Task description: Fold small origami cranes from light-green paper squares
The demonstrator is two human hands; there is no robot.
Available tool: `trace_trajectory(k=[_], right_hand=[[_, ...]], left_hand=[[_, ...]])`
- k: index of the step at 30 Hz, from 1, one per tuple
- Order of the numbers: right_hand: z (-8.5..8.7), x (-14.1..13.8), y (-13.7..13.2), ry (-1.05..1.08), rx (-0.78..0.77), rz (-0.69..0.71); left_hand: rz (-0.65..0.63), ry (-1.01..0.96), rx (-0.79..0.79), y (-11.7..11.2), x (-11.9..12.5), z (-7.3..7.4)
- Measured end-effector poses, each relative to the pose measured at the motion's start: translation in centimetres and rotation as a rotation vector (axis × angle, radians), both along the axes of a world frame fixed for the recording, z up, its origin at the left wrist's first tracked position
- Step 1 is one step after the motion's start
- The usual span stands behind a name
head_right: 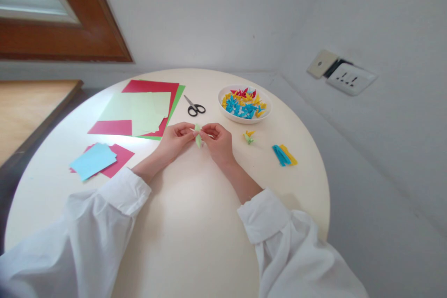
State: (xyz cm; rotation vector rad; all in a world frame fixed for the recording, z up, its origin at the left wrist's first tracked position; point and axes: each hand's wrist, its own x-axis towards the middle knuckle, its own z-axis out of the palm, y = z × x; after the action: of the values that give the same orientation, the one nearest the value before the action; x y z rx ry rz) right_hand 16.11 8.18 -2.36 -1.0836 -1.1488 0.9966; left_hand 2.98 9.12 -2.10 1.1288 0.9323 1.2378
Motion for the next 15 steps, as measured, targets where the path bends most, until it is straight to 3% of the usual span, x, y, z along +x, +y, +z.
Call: trace_trajectory(k=[15], right_hand=[[-0.26, -0.08, 0.05, -0.055, 0.056, -0.002]], left_hand=[[0.014, 0.009, 0.014, -0.01, 0.00, 0.01]])
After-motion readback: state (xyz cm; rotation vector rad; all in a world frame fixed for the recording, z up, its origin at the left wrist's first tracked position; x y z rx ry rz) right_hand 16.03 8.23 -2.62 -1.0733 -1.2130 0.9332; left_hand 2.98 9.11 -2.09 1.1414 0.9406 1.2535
